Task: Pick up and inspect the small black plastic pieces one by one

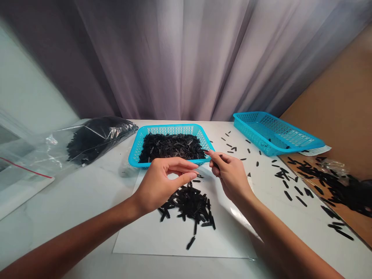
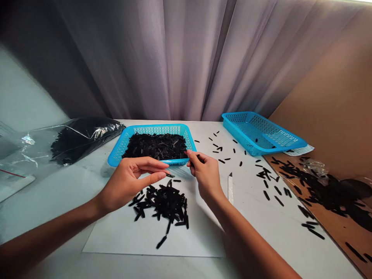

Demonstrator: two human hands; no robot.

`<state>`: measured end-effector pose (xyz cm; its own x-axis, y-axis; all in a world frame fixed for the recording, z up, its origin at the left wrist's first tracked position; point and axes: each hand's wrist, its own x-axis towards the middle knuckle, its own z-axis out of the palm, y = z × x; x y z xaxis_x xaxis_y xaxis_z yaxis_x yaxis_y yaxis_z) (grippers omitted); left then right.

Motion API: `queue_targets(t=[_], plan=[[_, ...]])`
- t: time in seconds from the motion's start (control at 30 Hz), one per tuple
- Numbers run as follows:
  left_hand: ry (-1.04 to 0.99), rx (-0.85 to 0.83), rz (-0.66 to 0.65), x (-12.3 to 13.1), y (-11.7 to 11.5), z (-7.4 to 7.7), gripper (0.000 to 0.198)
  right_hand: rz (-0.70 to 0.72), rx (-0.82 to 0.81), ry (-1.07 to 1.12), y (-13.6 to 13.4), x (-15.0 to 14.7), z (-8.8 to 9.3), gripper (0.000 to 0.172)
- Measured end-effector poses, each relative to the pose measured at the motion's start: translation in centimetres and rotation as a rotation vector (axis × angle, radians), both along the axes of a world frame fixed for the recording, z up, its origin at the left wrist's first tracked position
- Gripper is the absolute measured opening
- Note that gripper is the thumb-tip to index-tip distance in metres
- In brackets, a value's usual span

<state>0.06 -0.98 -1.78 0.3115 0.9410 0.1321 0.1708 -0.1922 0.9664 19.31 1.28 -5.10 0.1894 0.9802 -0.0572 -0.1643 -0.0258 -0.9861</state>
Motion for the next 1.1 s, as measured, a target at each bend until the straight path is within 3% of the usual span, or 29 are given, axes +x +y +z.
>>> queue_targets(t=[0.1,0.2,0.37,0.47,0.57,0.7,0.83,0.9,0.97,1.03,1.1], plan=[[0.007,0.01,0.0,0.0,-0.2,0.0,0.01,0.041,-0.013,0.016,0.8,0.6,0.6,0.027],[-0.007,0.041,0.015,-0.1,-0.3,0.1,0.011,0.092,-0.004,0.034,0.2,1.1,1.3,0.035],[0.021,0.191,0.073,-0.1,-0.4,-0.2,0.013,0.466,-0.053,-0.018,-1.9,1.0,2.1,0.029],[0.101,0.33,0.106,-0.1,-0.3,-0.5,0.013,0.575,-0.048,-0.094,-2.4,0.7,2.3,0.026],[0.18,0.459,0.111,-0.1,-0.3,-0.6,0.02,0.491,-0.014,-0.071,-1.8,1.6,2.5,0.025],[0.342,0.435,-0.005,-0.2,-0.2,-0.8,0.026,0.108,0.09,0.276,0.3,4.2,2.6,0.019],[0.436,0.433,-0.137,-0.2,-0.1,-1.3,0.022,0.105,0.012,0.359,0.6,4.1,2.0,0.021],[0.41,0.504,-0.108,-0.2,-0.1,-1.2,0.027,0.217,-0.054,0.31,-0.4,2.8,1.7,0.025],[0.386,0.582,-0.098,-0.4,0.0,-1.0,0.033,0.51,-0.15,0.165,-1.6,1.3,1.4,0.03],[0.386,0.62,-0.174,-0.6,0.1,-0.7,0.031,0.791,-0.212,0.074,-2.6,0.4,1.4,0.037],[0.385,0.616,-0.277,-0.8,0.2,-0.5,0.022,0.95,-0.241,0.047,-3.2,0.1,1.5,0.045]])
